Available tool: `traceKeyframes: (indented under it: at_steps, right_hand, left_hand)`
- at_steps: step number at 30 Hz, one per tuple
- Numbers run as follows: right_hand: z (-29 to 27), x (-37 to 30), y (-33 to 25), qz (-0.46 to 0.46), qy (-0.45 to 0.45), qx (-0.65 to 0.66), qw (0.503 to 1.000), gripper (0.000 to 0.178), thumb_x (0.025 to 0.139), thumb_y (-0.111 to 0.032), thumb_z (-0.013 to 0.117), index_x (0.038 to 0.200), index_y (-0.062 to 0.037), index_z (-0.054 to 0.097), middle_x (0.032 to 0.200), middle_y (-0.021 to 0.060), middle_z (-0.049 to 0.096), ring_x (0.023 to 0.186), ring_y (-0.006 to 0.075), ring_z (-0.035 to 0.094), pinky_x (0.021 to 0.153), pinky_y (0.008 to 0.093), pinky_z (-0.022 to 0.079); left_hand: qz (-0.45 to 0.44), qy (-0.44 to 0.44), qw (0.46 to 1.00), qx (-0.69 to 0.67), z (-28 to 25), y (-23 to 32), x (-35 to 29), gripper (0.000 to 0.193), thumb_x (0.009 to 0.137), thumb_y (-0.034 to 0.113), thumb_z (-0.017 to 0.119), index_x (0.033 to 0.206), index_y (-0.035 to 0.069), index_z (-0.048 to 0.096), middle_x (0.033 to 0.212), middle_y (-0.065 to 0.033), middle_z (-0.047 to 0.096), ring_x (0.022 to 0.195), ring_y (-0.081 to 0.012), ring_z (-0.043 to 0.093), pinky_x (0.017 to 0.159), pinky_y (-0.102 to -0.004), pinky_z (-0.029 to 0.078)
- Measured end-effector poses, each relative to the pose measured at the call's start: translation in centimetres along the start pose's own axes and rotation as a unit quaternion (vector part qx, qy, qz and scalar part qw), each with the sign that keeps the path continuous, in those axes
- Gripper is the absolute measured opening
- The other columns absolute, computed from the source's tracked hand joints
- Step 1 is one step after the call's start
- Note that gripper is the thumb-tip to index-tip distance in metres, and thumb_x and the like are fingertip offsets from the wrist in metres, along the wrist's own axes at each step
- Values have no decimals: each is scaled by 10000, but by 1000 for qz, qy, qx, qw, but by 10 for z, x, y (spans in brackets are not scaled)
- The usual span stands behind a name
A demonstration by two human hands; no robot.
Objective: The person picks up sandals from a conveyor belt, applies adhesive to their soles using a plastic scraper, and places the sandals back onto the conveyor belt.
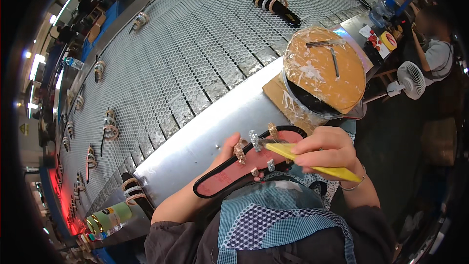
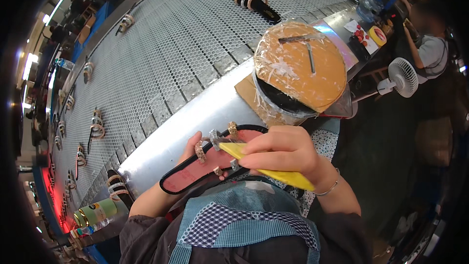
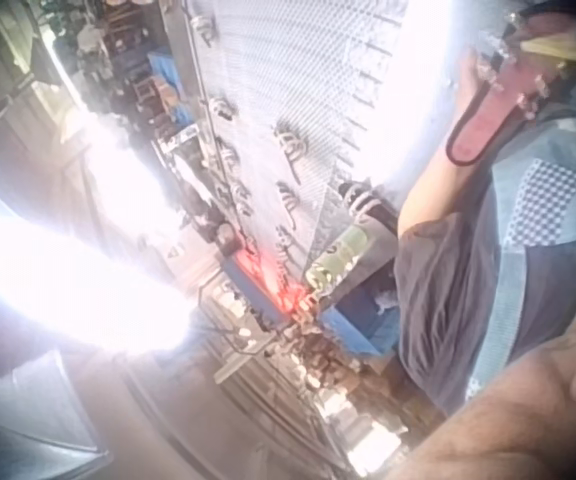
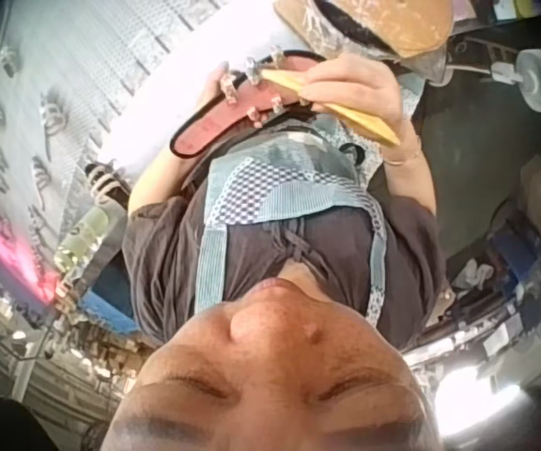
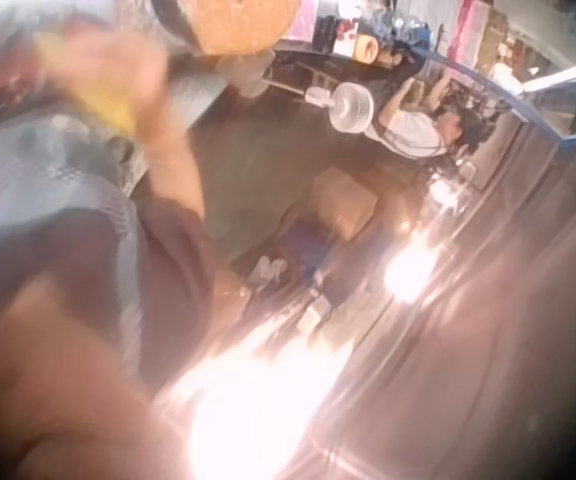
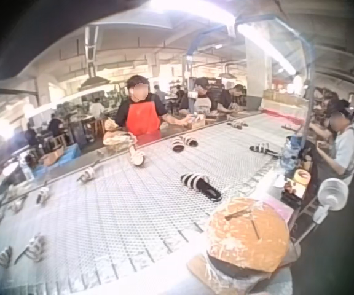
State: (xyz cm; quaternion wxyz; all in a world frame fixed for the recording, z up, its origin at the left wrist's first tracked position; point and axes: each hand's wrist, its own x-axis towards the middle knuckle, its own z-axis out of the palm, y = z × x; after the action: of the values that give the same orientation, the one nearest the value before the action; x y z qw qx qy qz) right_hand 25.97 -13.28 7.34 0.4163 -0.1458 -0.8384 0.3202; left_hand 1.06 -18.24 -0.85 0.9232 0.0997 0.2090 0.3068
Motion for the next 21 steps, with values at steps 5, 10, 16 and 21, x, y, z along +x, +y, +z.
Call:
traceKeyframes:
  at_steps: [5,10,16,21]
  right_hand:
    - [8,-2,7,-13,-56,-10,998,258,678,-127,760,924,-88,693,859,64,664,634,206,621,536,288,484]
    - [7,7,4,-34,-26,-24,999,267,672,-114,751,932,-95,691,873,48,659,587,179,579,496,282,449]
    - [2,4,2,-65,-86,-74,991,207,692,-139,734,896,-142,702,893,39,665,490,134,496,439,247,377]
    - [1,-4,9,-83,-66,-119,987,256,688,-160,732,939,-153,687,901,35,660,519,122,498,432,242,363]
  left_hand:
    - [-34,33,999,9,2,0,9,809,884,688,241,1282,28,486,944,-145,635,740,-252,627,710,-333,518]
    - [-22,53,998,-19,16,1,19,746,905,641,265,1326,51,441,1141,-165,567,938,-274,578,844,-372,474]
    - [81,23,992,-98,26,6,42,718,925,548,291,1436,43,296,1427,-173,389,1288,-322,421,1112,-438,285]
    - [96,-54,978,-178,5,7,55,720,917,535,284,1455,58,254,1459,-165,342,1313,-317,388,1112,-437,283]
